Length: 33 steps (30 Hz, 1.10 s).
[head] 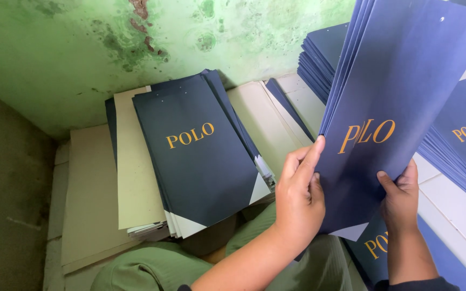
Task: Sorting and stacking blue paper bags on the floor
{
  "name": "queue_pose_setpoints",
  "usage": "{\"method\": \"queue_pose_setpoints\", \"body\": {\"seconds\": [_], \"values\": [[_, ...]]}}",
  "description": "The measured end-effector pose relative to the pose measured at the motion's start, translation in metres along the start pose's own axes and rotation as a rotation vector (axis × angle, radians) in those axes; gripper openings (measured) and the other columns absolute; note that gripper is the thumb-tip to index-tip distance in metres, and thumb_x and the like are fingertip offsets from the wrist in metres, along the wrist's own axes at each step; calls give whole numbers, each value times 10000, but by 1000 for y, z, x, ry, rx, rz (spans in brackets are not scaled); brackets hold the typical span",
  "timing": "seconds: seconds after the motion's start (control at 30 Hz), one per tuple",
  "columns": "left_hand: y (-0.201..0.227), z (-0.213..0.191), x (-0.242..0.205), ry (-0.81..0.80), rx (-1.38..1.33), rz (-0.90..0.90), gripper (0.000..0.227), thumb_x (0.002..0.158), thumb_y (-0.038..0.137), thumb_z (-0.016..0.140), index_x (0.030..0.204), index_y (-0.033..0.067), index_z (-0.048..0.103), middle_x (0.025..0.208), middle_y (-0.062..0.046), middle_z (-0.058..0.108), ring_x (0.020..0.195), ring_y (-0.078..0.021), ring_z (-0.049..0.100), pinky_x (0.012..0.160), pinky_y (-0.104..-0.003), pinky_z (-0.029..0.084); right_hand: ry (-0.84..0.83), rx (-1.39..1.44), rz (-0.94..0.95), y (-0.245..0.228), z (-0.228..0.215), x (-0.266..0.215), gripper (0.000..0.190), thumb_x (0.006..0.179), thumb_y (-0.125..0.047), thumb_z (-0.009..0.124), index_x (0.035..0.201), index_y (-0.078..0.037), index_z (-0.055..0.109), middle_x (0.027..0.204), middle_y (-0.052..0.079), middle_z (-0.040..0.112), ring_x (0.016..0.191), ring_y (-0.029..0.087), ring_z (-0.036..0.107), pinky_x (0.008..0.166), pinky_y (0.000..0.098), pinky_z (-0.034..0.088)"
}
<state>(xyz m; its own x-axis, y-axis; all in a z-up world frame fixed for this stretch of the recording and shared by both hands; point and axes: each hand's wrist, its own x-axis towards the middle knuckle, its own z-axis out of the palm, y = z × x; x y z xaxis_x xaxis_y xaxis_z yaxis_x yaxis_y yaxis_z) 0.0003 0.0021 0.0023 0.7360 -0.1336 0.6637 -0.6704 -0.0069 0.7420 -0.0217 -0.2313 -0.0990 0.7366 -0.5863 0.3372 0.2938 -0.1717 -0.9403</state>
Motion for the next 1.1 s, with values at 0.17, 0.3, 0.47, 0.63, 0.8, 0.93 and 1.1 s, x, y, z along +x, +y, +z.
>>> {"method": "queue_pose_setpoints", "body": {"seconds": [0.17, 0.3, 0.47, 0.63, 0.8, 0.93, 1.1], "values": [[-1, 2, -2, -2, 0, -10, 704, 787, -240, 500, 1427, 50, 533, 1226, -123, 582, 869, -204, 587, 760, -290, 498, -7, 37, 13, 5, -4, 2, 645, 933, 140, 378, 1558, 13, 289, 1414, 217, 480, 1230, 250, 490, 1122, 367, 358], [2, 0, -2, -25, -9, -50, 721, 780, -232, 502, 1432, 76, 517, 1218, -110, 578, 863, -203, 589, 742, -291, 497, -7, 43, 11, 7, -5, 1, 636, 925, 130, 382, 1546, 11, 310, 1404, 195, 488, 1225, 234, 483, 1130, 360, 344], [14, -6, 2, -68, -89, -92, 682, 772, -235, 520, 1377, 81, 538, 1171, -110, 563, 882, -214, 570, 769, -308, 484, -11, 49, 44, 3, -5, 1, 624, 929, 105, 399, 1540, 11, 308, 1392, 200, 489, 1246, 250, 484, 1150, 391, 346], [20, -7, 3, -85, -160, -169, 681, 741, -249, 522, 1320, 101, 598, 1170, -86, 562, 984, -206, 592, 887, -305, 495, 0, 34, 79, -1, -4, 1, 616, 920, 102, 397, 1521, 2, 305, 1410, 208, 478, 1291, 277, 471, 1171, 436, 327], [20, -5, 2, -92, -232, -218, 677, 740, -264, 491, 1290, 107, 625, 1172, -72, 554, 1015, -196, 585, 903, -293, 482, -4, 86, 110, 3, -10, 0, 584, 938, 88, 412, 1507, -3, 315, 1372, 180, 490, 1226, 223, 485, 1139, 376, 355], [21, -6, 1, -88, -226, -187, 669, 738, -258, 499, 1291, 98, 622, 1179, -80, 566, 1013, -208, 602, 911, -302, 493, -7, 85, 103, 0, -8, -1, 612, 926, 102, 390, 1522, 6, 291, 1419, 209, 471, 1278, 262, 471, 1160, 405, 335], [-3, 1, -15, -103, -183, -54, 807, 817, -115, 509, 1548, -69, 171, 1286, -242, 638, 1021, -341, 700, 882, -370, 539, -37, 194, 110, 35, -30, 0, 546, 935, 93, 419, 1470, -19, 397, 1347, 135, 549, 1165, 176, 535, 1098, 298, 388]]}}
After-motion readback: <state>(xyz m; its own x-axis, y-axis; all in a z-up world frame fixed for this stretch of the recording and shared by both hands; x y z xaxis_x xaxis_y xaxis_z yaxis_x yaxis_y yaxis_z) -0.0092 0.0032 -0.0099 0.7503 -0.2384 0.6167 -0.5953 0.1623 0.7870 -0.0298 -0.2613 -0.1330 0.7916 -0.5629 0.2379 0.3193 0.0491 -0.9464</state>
